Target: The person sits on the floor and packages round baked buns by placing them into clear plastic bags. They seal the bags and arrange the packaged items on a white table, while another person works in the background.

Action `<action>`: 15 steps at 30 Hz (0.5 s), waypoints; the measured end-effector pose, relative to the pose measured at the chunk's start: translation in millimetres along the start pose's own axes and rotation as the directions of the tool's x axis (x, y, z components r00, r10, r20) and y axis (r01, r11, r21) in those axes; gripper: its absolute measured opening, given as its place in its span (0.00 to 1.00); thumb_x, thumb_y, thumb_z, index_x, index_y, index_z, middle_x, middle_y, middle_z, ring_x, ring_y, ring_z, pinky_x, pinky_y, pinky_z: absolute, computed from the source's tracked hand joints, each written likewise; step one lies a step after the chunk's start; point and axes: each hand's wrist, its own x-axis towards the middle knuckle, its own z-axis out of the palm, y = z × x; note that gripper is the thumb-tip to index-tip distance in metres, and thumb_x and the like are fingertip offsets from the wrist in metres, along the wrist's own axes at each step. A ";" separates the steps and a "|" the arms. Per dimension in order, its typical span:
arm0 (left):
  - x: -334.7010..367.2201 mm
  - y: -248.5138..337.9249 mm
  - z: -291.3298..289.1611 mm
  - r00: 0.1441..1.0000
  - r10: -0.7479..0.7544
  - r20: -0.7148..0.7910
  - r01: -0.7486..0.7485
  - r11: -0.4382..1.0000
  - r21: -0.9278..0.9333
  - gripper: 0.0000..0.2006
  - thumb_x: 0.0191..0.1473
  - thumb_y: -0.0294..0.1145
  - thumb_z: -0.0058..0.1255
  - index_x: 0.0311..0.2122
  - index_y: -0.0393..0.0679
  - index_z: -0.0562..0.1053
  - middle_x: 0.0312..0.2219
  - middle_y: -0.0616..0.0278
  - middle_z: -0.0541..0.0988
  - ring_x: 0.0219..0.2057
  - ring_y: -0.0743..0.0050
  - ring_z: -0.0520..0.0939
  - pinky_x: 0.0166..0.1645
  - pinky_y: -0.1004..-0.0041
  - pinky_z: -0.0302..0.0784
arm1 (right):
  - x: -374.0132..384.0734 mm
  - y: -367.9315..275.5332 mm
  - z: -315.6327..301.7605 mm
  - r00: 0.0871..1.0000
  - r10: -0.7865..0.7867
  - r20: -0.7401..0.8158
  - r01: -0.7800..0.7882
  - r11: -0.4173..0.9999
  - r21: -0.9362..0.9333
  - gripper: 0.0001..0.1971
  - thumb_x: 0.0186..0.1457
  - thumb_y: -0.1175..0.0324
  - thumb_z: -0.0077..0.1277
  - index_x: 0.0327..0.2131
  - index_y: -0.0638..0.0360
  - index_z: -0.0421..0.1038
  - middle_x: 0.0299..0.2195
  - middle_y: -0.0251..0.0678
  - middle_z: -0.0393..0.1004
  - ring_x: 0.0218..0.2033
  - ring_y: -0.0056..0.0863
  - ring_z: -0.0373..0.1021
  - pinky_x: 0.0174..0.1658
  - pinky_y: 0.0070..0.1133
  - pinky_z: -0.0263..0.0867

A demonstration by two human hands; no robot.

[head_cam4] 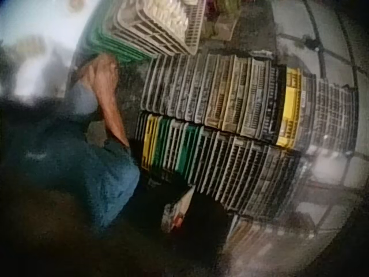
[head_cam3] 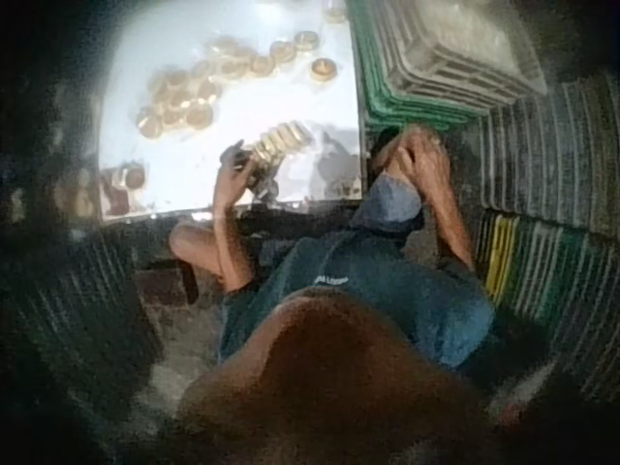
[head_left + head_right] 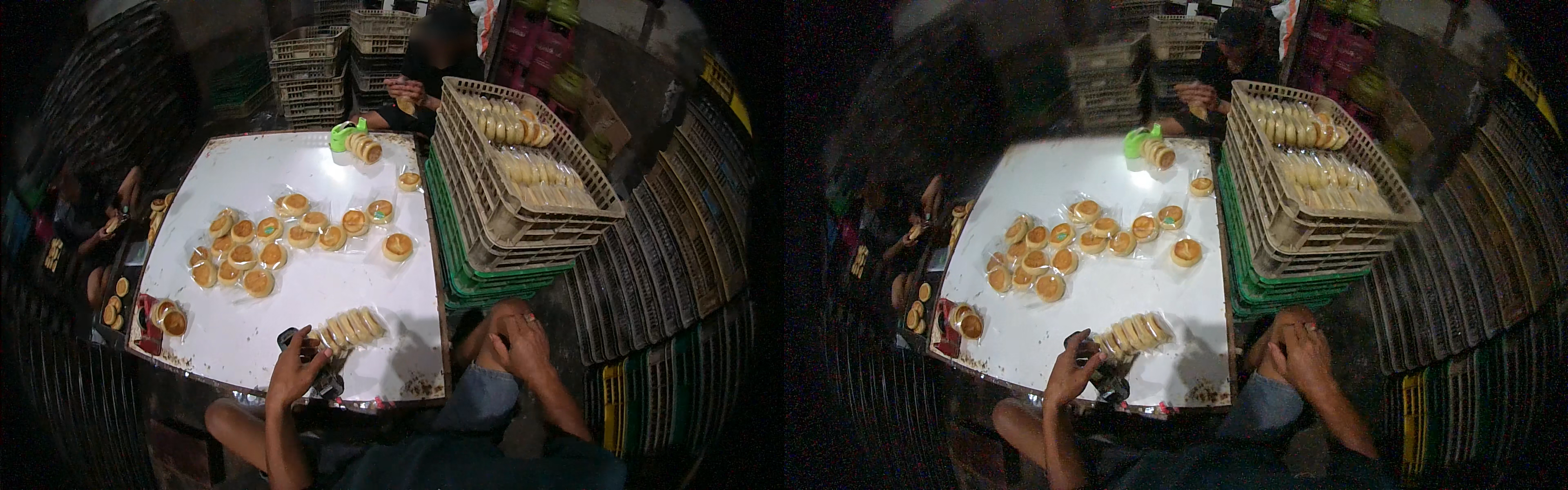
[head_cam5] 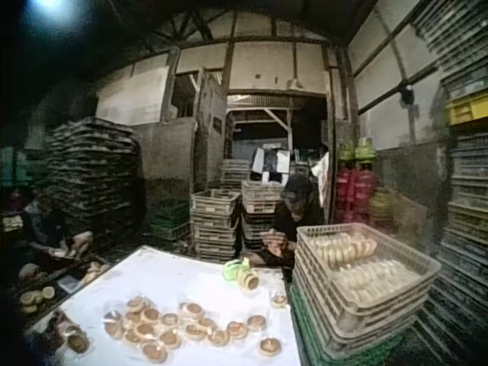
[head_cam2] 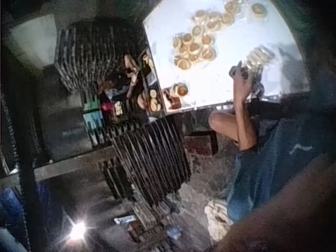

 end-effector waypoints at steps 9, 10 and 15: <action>1.1 -0.8 -4.2 0.999 -0.028 -0.024 0.027 0.999 -0.027 0.39 0.53 0.45 0.59 0.63 0.33 0.57 0.43 0.42 0.77 0.45 0.56 0.80 0.49 0.65 0.75 | -4.4 -2.0 -3.4 0.946 0.071 0.316 -0.076 0.997 0.003 0.19 0.53 0.58 0.57 0.36 0.69 0.74 0.33 0.55 0.75 0.31 0.51 0.73 0.40 0.39 0.69; -1.9 -6.6 -3.7 0.998 -0.037 -0.045 0.036 0.999 -0.018 0.39 0.53 0.46 0.59 0.63 0.34 0.56 0.43 0.42 0.77 0.45 0.56 0.80 0.49 0.65 0.75 | -5.0 -4.9 -0.9 0.922 0.062 0.383 -0.061 0.998 -0.015 0.20 0.53 0.57 0.57 0.36 0.69 0.74 0.33 0.56 0.75 0.31 0.51 0.73 0.40 0.39 0.69; 3.3 -6.6 -1.3 0.993 -0.042 -0.107 0.048 0.998 0.046 0.40 0.53 0.49 0.58 0.63 0.33 0.56 0.44 0.38 0.76 0.46 0.49 0.79 0.52 0.62 0.73 | 21.7 -31.7 -5.5 0.875 0.039 0.482 -0.048 0.999 0.007 0.25 0.52 0.53 0.58 0.43 0.69 0.72 0.39 0.56 0.75 0.39 0.49 0.73 0.47 0.37 0.66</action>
